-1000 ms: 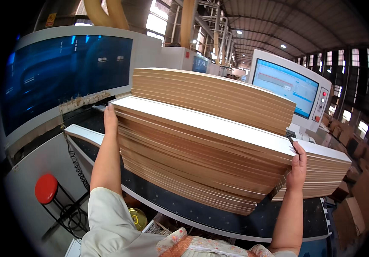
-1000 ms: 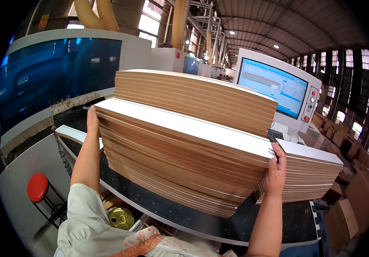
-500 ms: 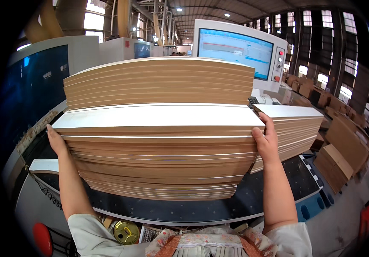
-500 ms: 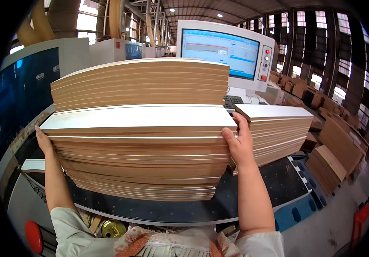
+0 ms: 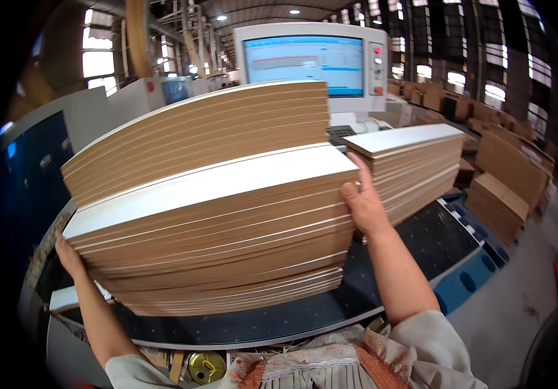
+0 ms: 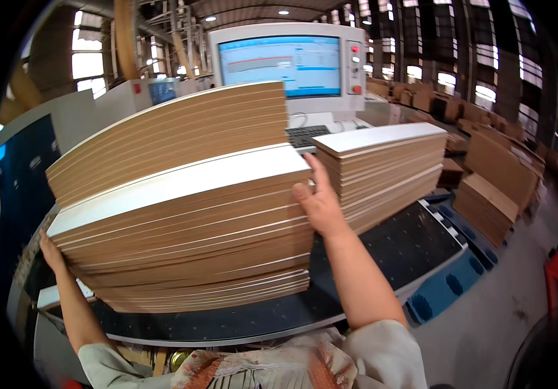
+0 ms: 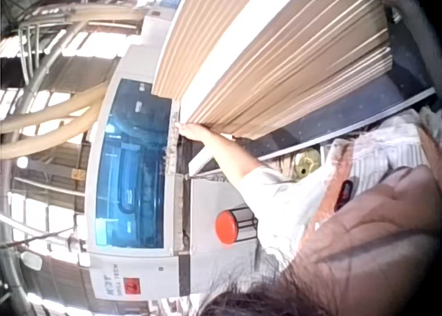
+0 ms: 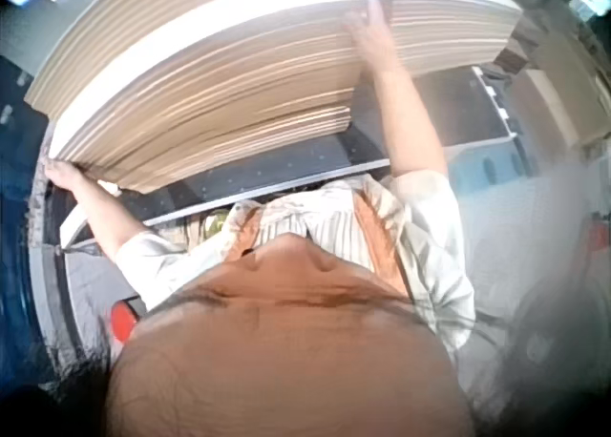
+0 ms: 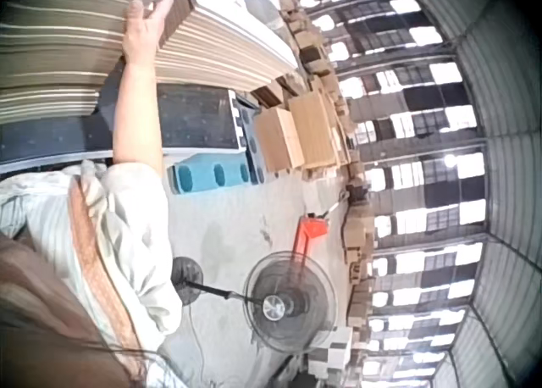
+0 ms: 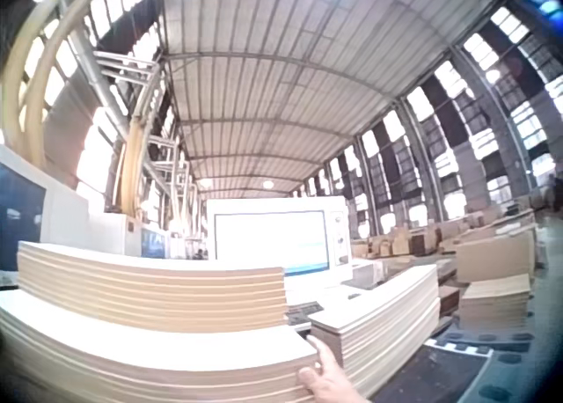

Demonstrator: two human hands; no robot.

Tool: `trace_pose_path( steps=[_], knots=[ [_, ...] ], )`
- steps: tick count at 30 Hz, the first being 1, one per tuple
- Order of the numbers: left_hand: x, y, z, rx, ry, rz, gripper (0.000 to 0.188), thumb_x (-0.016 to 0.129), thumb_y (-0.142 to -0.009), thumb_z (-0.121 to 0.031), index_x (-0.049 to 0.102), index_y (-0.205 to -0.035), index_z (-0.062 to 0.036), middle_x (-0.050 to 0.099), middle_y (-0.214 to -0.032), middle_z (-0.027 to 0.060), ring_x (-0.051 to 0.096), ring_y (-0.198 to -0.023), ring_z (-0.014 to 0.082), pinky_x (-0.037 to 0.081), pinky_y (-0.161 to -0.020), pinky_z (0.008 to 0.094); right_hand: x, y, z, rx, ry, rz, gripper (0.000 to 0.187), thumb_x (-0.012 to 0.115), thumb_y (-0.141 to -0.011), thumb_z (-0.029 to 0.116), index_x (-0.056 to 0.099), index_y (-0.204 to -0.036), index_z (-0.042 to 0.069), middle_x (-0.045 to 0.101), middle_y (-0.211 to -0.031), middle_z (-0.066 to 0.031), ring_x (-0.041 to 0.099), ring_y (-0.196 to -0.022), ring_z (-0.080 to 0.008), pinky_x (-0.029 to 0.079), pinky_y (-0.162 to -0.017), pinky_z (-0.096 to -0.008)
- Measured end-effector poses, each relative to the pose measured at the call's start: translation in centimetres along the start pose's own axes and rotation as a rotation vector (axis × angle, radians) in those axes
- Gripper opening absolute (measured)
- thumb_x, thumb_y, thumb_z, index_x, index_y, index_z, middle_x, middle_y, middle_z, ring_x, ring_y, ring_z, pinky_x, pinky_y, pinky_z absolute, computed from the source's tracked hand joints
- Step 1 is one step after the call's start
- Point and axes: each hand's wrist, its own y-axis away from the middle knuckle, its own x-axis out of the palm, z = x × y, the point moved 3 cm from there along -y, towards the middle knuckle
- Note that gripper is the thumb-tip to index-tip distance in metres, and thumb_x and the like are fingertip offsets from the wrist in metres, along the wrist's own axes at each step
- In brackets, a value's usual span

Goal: The person stacks wooden panels on a workbench, arranges panels onto another machine table, and cleans them by blowing air over them with an air blow gun.

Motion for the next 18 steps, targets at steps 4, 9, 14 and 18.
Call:
trace_pose_path(
  steps=[4, 9, 14, 18],
  knots=[
    [0.9, 6.6, -5.4, -0.191, 0.305, -0.079, 0.051, 0.038, -0.096, -0.034, 0.043, -0.122, 0.0091, 0.047, -0.124, 0.0201, 0.046, -0.112, 0.0275, 0.034, -0.096, 0.0335, -1.9, 3.6, -3.4, 0.048, -0.335, -0.012, 0.08, 0.049, -0.088, 0.049, 0.014, -0.14, 0.0, 0.023, -0.141, -0.0235, 0.021, -0.133, -0.0299, 0.016, -0.108, -0.0376],
    [-0.8, 22.5, -12.6, -0.146, 0.149, -0.033, 0.042, 0.042, -0.095, -0.025, 0.042, -0.121, 0.0072, 0.046, -0.123, 0.0177, 0.043, -0.115, 0.0256, 0.03, -0.099, 0.0346, -7.5, 12.3, -8.9, 0.597, -0.417, -0.281, 0.06, 0.048, -0.091, 0.043, 0.031, -0.133, 0.004, 0.043, -0.13, -0.0181, 0.042, -0.121, -0.0278, 0.034, -0.096, -0.0372],
    [1.1, 40.0, -32.0, 0.248, 0.617, 0.761, 0.044, 0.063, -0.074, -0.016, 0.048, -0.113, -0.0026, 0.052, -0.109, 0.0144, 0.051, -0.098, 0.0254, 0.042, -0.084, 0.0366, -13.6, 15.5, -11.6, 0.785, -0.446, -0.355, 0.041, 0.048, -0.092, 0.034, 0.042, -0.12, 0.005, 0.054, -0.11, -0.0141, 0.057, -0.095, -0.0236, 0.046, -0.077, -0.0335],
    [7.5, 45.5, -45.7, 0.297, 0.774, 1.192, 0.06, 0.068, -0.071, -0.014, 0.043, -0.125, -0.0018, 0.048, -0.121, 0.019, 0.048, -0.109, 0.0293, 0.041, -0.09, 0.0396, -17.6, 17.6, -12.8, 0.802, -0.394, -0.299, 0.033, 0.052, -0.089, 0.022, 0.046, -0.115, 0.003, 0.058, -0.101, -0.0115, 0.058, -0.088, -0.0183, 0.045, -0.073, -0.0281]
  ],
)
